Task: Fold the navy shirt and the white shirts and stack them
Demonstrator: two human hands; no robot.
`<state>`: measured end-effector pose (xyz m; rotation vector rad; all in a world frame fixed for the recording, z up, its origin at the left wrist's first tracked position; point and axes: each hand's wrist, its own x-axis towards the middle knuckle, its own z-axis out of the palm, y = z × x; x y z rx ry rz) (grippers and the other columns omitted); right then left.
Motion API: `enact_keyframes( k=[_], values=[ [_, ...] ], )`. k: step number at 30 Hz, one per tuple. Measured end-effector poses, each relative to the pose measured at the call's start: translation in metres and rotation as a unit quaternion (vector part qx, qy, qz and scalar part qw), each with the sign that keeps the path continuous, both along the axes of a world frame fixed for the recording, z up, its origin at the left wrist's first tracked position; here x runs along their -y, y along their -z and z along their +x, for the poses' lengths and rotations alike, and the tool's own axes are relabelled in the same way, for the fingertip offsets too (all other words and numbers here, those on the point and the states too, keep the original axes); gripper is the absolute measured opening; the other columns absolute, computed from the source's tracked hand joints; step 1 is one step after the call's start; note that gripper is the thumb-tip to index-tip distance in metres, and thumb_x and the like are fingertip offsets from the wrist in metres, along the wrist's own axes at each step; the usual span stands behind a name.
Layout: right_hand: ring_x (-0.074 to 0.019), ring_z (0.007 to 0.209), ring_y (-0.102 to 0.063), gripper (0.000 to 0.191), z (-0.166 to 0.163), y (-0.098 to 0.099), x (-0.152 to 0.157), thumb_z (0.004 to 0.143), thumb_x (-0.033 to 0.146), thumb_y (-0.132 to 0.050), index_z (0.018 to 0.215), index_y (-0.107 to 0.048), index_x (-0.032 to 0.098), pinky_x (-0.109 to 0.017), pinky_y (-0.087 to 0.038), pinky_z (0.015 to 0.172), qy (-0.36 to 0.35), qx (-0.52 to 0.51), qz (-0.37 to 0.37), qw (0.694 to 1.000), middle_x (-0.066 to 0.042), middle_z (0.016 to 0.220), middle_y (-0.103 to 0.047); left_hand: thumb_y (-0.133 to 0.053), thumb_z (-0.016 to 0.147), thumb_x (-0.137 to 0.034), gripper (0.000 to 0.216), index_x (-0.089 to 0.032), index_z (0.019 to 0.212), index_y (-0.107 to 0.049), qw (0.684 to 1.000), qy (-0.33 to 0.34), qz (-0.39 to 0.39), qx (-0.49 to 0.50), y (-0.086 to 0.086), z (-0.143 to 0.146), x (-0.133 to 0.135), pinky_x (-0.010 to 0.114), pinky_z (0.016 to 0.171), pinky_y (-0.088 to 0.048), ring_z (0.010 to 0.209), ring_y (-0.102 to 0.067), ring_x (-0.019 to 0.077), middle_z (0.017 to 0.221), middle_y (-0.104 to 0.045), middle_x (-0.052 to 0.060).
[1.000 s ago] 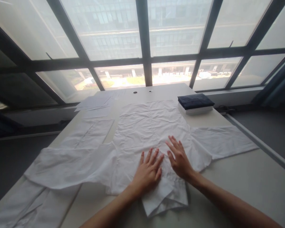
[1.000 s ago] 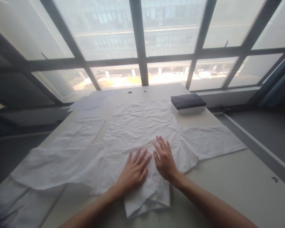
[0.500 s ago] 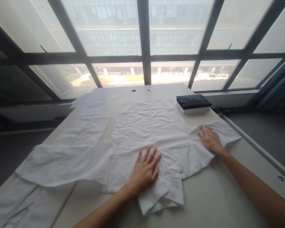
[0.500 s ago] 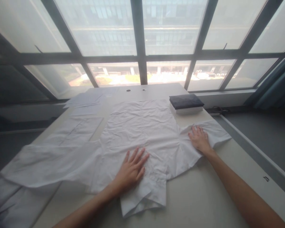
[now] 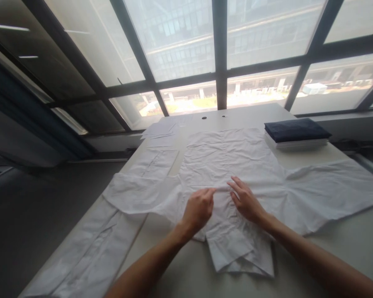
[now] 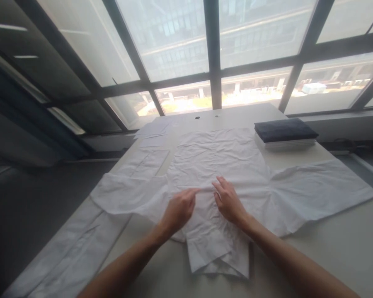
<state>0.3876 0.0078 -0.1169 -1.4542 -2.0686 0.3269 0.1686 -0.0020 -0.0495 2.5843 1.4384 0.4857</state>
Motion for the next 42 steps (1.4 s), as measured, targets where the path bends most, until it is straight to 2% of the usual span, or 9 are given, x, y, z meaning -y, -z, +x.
enact_keyframes(
  k=[6,9,13,19,22,27,33,37,42],
  values=[
    [-0.0309,0.147,-0.03,0.049,-0.001,0.01,0.001,0.098,0.027,-0.041,0.144,-0.048,0.012,-0.051,-0.028,0.118,0.001,0.069,-0.012,0.998,-0.019,0.157,-0.037,-0.04,0.097,-0.022,0.037,-0.017,0.122,-0.065,0.944,-0.311,0.056,-0.091,-0.026,-0.145,-0.03,0.037,0.098,-0.047,0.112,-0.065,0.0258,0.126,-0.068,0.01],
    [-0.0312,0.147,-0.029,0.049,0.0,0.011,0.001,0.097,0.027,-0.043,0.144,-0.049,0.014,-0.052,-0.028,0.118,0.003,0.078,-0.015,0.997,-0.018,0.157,-0.036,-0.05,0.095,-0.04,0.04,-0.014,0.12,-0.065,0.932,-0.334,0.022,-0.136,-0.009,-0.2,-0.041,0.038,0.103,-0.043,0.122,-0.058,0.029,0.129,-0.065,0.015],
    [-0.0309,0.147,-0.03,0.049,-0.001,0.01,0.001,0.097,0.028,-0.043,0.144,-0.05,0.013,-0.05,-0.028,0.118,0.003,0.083,-0.015,0.996,-0.018,0.157,-0.036,-0.056,0.09,-0.042,0.043,-0.013,0.12,-0.065,0.941,-0.324,0.008,-0.101,0.018,-0.226,-0.046,0.035,0.101,-0.043,0.118,-0.059,0.0266,0.128,-0.063,0.015],
    [-0.0296,0.147,-0.029,0.049,0.001,0.012,0.001,0.098,0.028,-0.044,0.144,-0.05,0.013,-0.049,-0.027,0.119,0.003,0.086,-0.011,0.996,-0.018,0.157,-0.036,-0.049,0.092,-0.04,0.028,-0.02,0.094,-0.068,0.94,-0.332,0.058,-0.052,0.029,-0.23,-0.044,0.032,0.09,-0.047,0.097,-0.063,0.0254,0.106,-0.069,0.01],
    [-0.0296,0.148,-0.029,0.049,0.001,0.011,0.001,0.098,0.028,-0.043,0.144,-0.049,0.012,-0.05,-0.028,0.118,0.003,0.09,-0.01,0.996,-0.018,0.157,-0.036,-0.044,0.095,-0.041,0.03,-0.02,0.091,-0.065,0.932,-0.335,0.13,-0.041,0.02,-0.234,-0.047,0.034,0.082,-0.048,0.091,-0.062,0.0263,0.098,-0.067,0.01],
    [-0.0301,0.147,-0.029,0.05,0.0,0.01,0.001,0.098,0.028,-0.044,0.144,-0.05,0.012,-0.048,-0.028,0.119,0.004,0.103,-0.009,0.995,-0.019,0.157,-0.037,-0.036,0.1,-0.043,0.033,-0.02,0.096,-0.06,0.926,-0.286,0.241,-0.055,0.005,-0.246,-0.071,0.04,0.093,-0.043,0.102,-0.057,0.0299,0.1,-0.062,0.013],
    [-0.0294,0.148,-0.028,0.05,0.0,0.009,0.002,0.098,0.028,-0.042,0.145,-0.049,0.012,-0.049,-0.028,0.119,0.0,0.105,-0.009,0.994,-0.019,0.157,-0.035,-0.043,0.096,-0.036,0.026,-0.02,0.101,-0.064,0.961,-0.208,0.148,-0.11,0.006,-0.255,-0.103,0.044,0.092,-0.044,0.108,-0.056,0.0317,0.116,-0.062,0.013],
    [-0.0285,0.149,-0.026,0.051,-0.002,0.005,0.002,0.097,0.026,-0.044,0.146,-0.048,0.011,-0.048,-0.025,0.12,-0.006,0.108,-0.015,0.994,-0.019,0.159,-0.033,-0.042,0.095,-0.026,0.03,-0.017,0.116,-0.061,0.962,-0.188,0.196,-0.033,-0.007,-0.207,-0.102,0.047,0.103,-0.041,0.118,-0.054,0.0303,0.123,-0.061,0.014],
    [-0.0278,0.15,-0.024,0.051,-0.002,0.002,0.003,0.097,0.025,-0.044,0.146,-0.047,0.011,-0.048,-0.024,0.12,-0.006,0.102,-0.021,0.995,-0.019,0.159,-0.032,-0.042,0.098,-0.021,0.031,-0.02,0.123,-0.061,0.994,-0.009,0.107,0.018,-0.005,-0.075,-0.071,0.041,0.109,-0.041,0.125,-0.054,0.024,0.132,-0.06,0.009]
  ],
)
